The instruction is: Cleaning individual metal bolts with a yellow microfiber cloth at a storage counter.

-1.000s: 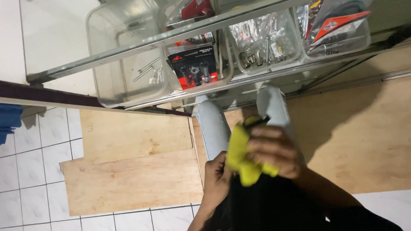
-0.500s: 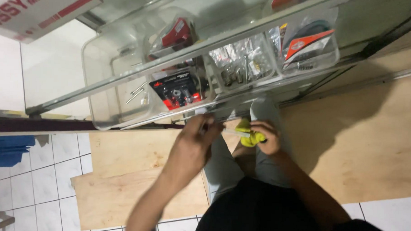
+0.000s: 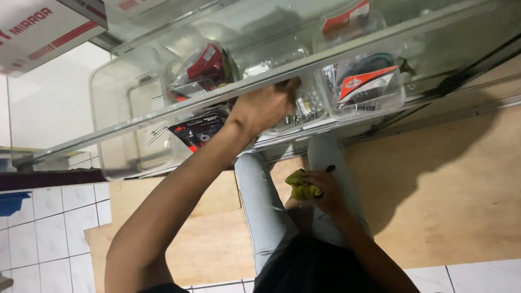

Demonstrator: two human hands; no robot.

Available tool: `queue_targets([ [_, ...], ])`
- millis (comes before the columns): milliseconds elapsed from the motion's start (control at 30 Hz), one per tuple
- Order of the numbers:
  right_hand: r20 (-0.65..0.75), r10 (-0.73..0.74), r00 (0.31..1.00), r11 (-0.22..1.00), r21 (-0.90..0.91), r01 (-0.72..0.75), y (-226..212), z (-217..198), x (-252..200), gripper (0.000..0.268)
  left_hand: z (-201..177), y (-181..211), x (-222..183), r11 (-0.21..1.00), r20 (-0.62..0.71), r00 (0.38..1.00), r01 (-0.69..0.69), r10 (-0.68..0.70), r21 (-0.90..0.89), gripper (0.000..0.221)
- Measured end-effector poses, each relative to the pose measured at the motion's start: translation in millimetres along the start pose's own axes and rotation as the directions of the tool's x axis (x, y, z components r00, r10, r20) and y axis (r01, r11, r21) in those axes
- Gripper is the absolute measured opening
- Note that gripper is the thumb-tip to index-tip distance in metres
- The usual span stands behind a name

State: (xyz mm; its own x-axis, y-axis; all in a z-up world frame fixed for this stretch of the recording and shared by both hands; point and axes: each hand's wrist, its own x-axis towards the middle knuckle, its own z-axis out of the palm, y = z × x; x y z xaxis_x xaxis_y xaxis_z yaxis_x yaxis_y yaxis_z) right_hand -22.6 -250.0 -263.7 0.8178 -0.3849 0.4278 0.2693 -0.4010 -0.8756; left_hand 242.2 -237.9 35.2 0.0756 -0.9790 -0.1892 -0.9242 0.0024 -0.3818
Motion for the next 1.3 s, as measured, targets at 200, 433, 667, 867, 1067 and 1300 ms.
queue_targets([
  [200,0.06,0.035,0.998,0.999,-0.032,-0.034,7.8,2.6,-6.9,0.031,62.0,11.8,2.0,0.949,-0.054,0.99,0.111,-0.133,-0.294,0.022],
  [433,0.088,0.095,0.992,0.992,-0.087,-0.087,3.9,7.7,-10.7,0.036,-66.6,31.6,-91.2,0.996,-0.462,0.884,0.035,-0.07,-0.086,0.017],
  [667,-0.075,0.06,0.995,0.997,0.049,-0.056,5.4,25.5,-12.0,0.028,-87.7,33.2,-273.3,0.454,0.151,0.869,0.386,-0.471,-0.803,0.016],
  [867,-0.141,0.037,0.989,0.999,0.032,-0.033,19.9,40.1,-21.0,0.026,28.3,-66.8,-319.3,0.47,-0.037,0.58,0.62,-0.814,-0.629,0.013],
  [1067,-0.164,0.024,0.986,0.999,0.04,-0.018,1.2,39.0,-12.2,0.025,119.2,-120.7,-278.0,0.514,0.315,0.603,0.794,-0.733,-0.325,0.02],
  [1300,-0.153,-0.002,0.988,1.0,0.0,0.002,-2.2,34.5,-8.9,0.026,226.1,-136.0,-251.5,0.496,0.38,0.561,0.828,-0.736,-0.261,0.019],
])
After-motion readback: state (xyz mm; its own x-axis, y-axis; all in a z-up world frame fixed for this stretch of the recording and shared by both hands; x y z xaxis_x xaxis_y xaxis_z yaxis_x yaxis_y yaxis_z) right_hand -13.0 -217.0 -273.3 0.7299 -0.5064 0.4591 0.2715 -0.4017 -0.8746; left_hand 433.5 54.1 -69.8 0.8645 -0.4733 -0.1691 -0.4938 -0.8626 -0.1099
